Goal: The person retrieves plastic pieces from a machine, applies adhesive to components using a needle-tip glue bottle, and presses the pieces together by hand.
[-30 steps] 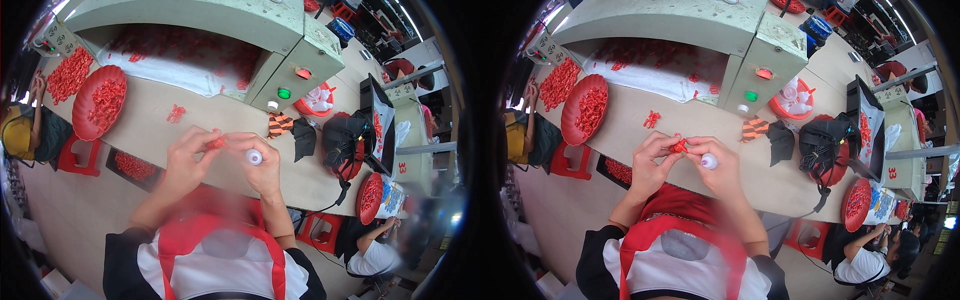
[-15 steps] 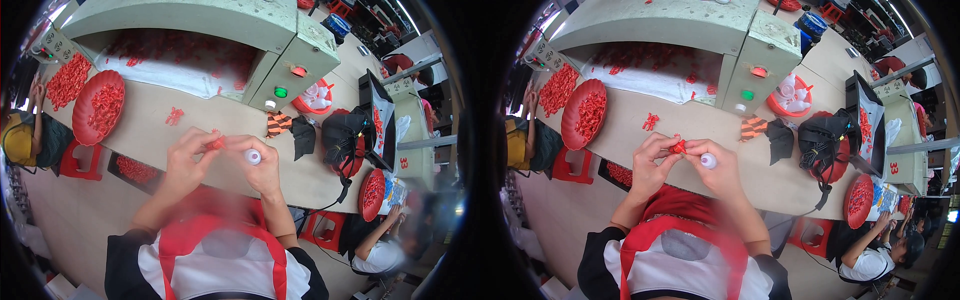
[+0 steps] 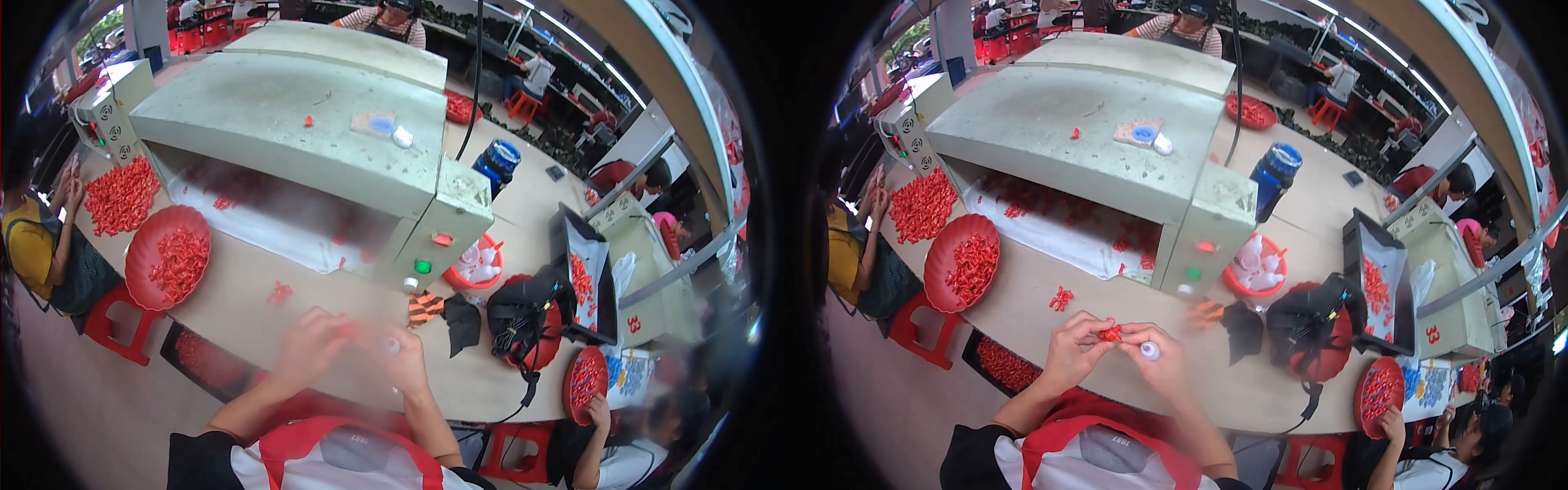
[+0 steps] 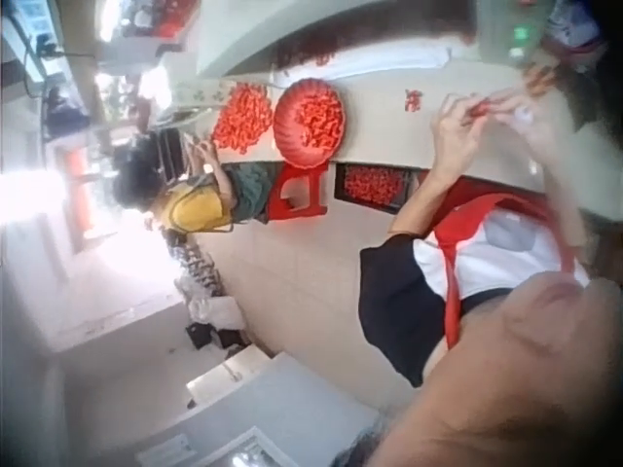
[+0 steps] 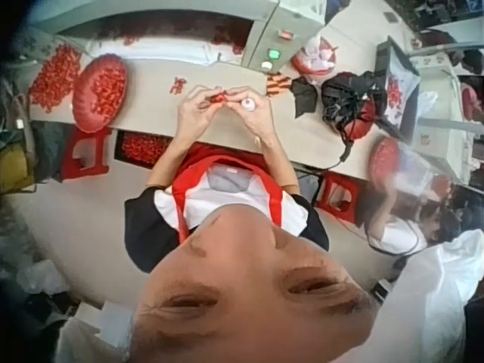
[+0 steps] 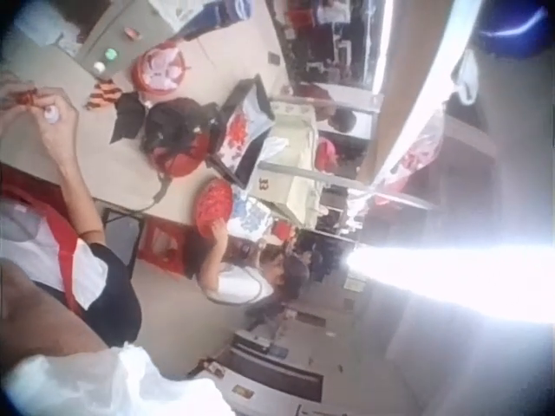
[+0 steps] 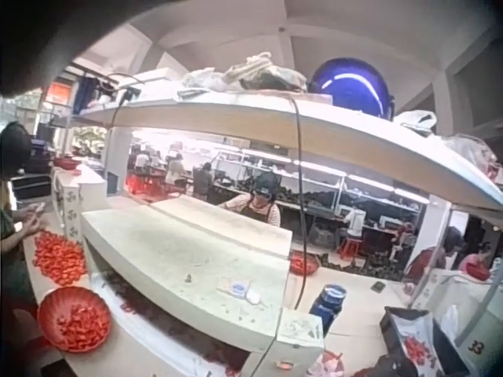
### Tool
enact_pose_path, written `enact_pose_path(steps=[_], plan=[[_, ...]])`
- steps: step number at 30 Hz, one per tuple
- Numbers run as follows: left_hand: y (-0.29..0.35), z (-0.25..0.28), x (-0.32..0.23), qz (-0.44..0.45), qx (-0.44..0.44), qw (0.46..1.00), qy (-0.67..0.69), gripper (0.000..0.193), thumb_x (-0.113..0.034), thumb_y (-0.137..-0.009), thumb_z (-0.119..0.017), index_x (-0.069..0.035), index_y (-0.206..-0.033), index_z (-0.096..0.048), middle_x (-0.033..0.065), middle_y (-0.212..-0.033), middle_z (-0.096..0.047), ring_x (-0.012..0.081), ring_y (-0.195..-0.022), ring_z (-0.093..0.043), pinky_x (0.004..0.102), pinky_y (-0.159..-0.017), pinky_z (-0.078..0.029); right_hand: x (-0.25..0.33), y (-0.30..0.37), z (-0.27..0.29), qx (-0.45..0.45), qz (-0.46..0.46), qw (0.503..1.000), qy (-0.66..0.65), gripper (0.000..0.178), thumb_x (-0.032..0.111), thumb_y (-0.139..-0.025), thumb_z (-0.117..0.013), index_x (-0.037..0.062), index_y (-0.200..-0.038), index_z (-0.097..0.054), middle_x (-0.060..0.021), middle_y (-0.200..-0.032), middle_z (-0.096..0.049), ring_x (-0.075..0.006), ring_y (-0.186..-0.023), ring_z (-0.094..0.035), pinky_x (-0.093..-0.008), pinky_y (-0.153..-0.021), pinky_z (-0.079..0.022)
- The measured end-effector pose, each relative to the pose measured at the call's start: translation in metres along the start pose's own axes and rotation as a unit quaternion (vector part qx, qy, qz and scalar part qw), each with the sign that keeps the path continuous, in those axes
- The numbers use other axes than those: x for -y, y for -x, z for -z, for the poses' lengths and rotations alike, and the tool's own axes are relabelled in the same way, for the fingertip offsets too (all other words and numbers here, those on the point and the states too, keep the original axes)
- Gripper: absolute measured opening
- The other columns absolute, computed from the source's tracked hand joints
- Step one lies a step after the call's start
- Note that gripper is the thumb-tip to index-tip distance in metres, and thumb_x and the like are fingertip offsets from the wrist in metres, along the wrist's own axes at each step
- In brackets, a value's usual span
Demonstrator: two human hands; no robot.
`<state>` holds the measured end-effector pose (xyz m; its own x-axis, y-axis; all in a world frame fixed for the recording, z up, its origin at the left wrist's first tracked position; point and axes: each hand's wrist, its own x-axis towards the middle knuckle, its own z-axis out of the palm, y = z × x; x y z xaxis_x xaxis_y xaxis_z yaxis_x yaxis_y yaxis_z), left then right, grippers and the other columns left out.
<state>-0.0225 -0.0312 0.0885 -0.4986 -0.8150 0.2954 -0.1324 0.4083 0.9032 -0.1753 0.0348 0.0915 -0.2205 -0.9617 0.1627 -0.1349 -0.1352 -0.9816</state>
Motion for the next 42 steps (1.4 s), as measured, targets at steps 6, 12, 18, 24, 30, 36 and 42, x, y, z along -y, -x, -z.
enact_pose_path(steps=[6, 12, 18, 24, 30, 36, 42], plan=[[-0.005, 0.003, -0.005, 0.016, 0.025, 1.0, -0.004, 0.028, 0.007, -0.07, -0.064, 0.002, -0.097, -0.061, 0.011, -0.089, -0.057, 0.0188, -0.081, -0.062, 0.0261, -0.07, -0.055, 0.005, -0.004, 0.003, 0.008, 0.047, 0.998, 0.029, 0.008, -0.003, -0.075, -0.062, -0.0007, -0.081, -0.059, -0.0134, -0.105, -0.059, -0.0176, -0.093, -0.057, -0.0264, -0.079, -0.046], [-0.005, -0.004, 0.007, 0.011, 0.018, 1.0, 0.018, 0.027, 0.007, -0.07, -0.064, 0.003, -0.097, -0.061, 0.011, -0.088, -0.057, 0.0191, -0.081, -0.062, 0.0267, -0.07, -0.055, -0.005, -0.003, 0.007, 0.023, -0.025, 0.999, -0.024, 0.009, -0.003, -0.077, -0.062, -0.0016, -0.084, -0.058, -0.015, -0.102, -0.059, -0.017, -0.093, -0.057, -0.0274, -0.08, -0.046], [-0.005, -0.003, 0.007, -0.001, 0.015, 1.0, 0.011, 0.027, 0.007, -0.07, -0.064, 0.003, -0.097, -0.061, 0.0115, -0.088, -0.057, 0.0193, -0.08, -0.063, 0.0267, -0.069, -0.055, -0.001, -0.003, 0.006, 0.022, -0.044, 0.998, -0.038, 0.009, -0.004, -0.076, -0.061, -0.0017, -0.084, -0.058, -0.015, -0.103, -0.059, -0.0169, -0.093, -0.057, -0.0274, -0.08, -0.047], [-0.004, -0.004, 0.005, 0.005, 0.015, 1.0, 0.008, 0.027, 0.008, -0.07, -0.064, 0.003, -0.096, -0.061, 0.0118, -0.089, -0.058, 0.019, -0.08, -0.063, 0.0266, -0.069, -0.055, -0.005, -0.001, 0.007, 0.024, -0.044, 0.998, -0.039, 0.009, -0.003, -0.076, -0.061, -0.0017, -0.085, -0.058, -0.0151, -0.103, -0.058, -0.0164, -0.092, -0.057, -0.0269, -0.079, -0.047], [-0.003, -0.004, 0.006, 0.012, 0.014, 0.999, 0.027, 0.028, 0.008, -0.07, -0.063, 0.003, -0.097, -0.061, 0.0118, -0.089, -0.058, 0.0187, -0.08, -0.062, 0.0263, -0.069, -0.055, -0.003, -0.001, 0.006, 0.019, -0.042, 0.998, -0.046, 0.009, -0.003, -0.076, -0.062, -0.0016, -0.084, -0.058, -0.0145, -0.102, -0.059, -0.0161, -0.092, -0.057, -0.0267, -0.079, -0.047], [-0.004, -0.005, 0.002, 0.01, 0.017, 1.0, 0.024, 0.027, 0.008, -0.07, -0.063, 0.004, -0.097, -0.061, 0.0118, -0.089, -0.057, 0.019, -0.08, -0.062, 0.0264, -0.069, -0.055, -0.005, 0.0, 0.008, 0.022, -0.026, 0.998, -0.047, 0.008, -0.002, -0.077, -0.062, -0.0014, -0.084, -0.058, -0.0145, -0.101, -0.06, -0.0161, -0.092, -0.057, -0.0265, -0.079, -0.046], [-0.003, -0.006, 0.002, 0.013, 0.014, 1.0, 0.025, 0.026, 0.008, -0.07, -0.063, 0.004, -0.096, -0.061, 0.0119, -0.088, -0.057, 0.0192, -0.081, -0.062, 0.0267, -0.07, -0.055, -0.002, 0.0, 0.008, 0.022, -0.043, 0.998, -0.035, 0.009, -0.002, -0.077, -0.062, -0.0014, -0.085, -0.058, -0.0149, -0.101, -0.059, -0.0167, -0.093, -0.057, -0.027, -0.08, -0.046]])
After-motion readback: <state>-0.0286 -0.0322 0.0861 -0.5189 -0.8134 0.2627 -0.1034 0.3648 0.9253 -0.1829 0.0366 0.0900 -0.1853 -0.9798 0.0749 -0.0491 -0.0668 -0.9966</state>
